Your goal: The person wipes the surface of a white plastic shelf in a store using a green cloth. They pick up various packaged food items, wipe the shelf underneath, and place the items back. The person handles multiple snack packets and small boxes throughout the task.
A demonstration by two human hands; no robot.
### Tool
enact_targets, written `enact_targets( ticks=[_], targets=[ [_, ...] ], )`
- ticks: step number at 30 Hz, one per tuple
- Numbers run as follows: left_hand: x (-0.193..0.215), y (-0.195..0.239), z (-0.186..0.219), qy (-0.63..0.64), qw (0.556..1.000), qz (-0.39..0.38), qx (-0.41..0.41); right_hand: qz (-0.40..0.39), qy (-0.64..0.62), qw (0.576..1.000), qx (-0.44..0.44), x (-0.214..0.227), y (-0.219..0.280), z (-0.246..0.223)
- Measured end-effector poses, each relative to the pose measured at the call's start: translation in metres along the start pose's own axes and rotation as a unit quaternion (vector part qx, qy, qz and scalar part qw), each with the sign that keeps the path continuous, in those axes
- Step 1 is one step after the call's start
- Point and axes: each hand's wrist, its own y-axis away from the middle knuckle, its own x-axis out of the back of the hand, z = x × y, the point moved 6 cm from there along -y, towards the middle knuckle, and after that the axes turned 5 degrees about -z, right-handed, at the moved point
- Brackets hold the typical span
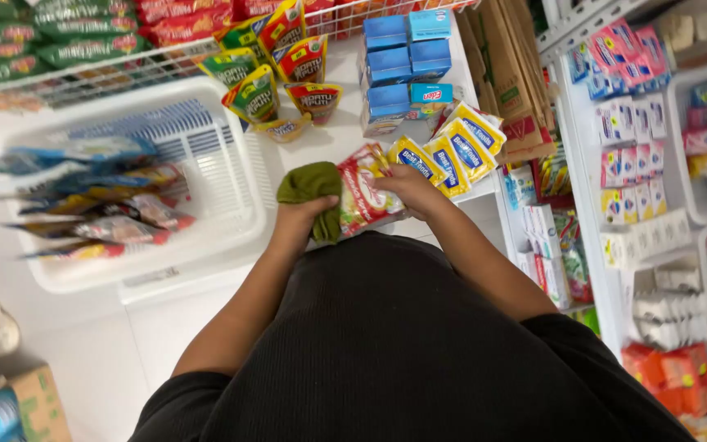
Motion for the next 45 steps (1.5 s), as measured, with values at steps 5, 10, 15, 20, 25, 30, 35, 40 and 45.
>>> enact_targets(
  ticks=[5, 10, 15, 20, 25, 30, 35, 40, 45],
  targets=[
    [0.002, 0.026, -0.012, -0.012, 0.987, 0.157, -0.046, -0.091, 0.095, 0.988, 0.082, 0.026, -0.026, -0.021],
    [0.009, 0.041, -0.044, -0.057, 0.948, 0.296, -0.105, -0.149, 0.413, 0.876, 0.201, 0.028, -0.020, -0.041],
    [-0.002, 0.048, -0.038, -0.324, 0.827, 0.297, -0.352, -0.169, 0.468, 0.833, 0.240, 0.007, 0.010, -0.055],
    [-0.004, 0.042, -0.044, -0.320, 0.831, 0.298, -0.344, -0.144, 0.546, 0.800, 0.205, -0.005, 0.018, -0.061],
    [0.007, 0.033, -0.059, -0.348, 0.817, 0.302, -0.347, -0.119, 0.525, 0.815, 0.214, 0.004, 0.011, -0.058],
    [0.007, 0.027, -0.070, -0.398, 0.805, 0.319, -0.303, -0.149, 0.372, 0.894, 0.199, -0.003, 0.017, -0.064],
    [0.007, 0.034, -0.067, -0.340, 0.850, 0.333, -0.224, -0.163, 0.364, 0.897, 0.191, -0.004, 0.020, -0.057],
    [0.010, 0.038, -0.060, -0.263, 0.890, 0.326, -0.183, -0.191, 0.412, 0.864, 0.219, -0.007, 0.011, -0.052],
    [-0.004, 0.050, -0.049, -0.273, 0.896, 0.299, -0.185, -0.226, 0.399, 0.857, 0.236, -0.003, 0.014, -0.051]
  ],
)
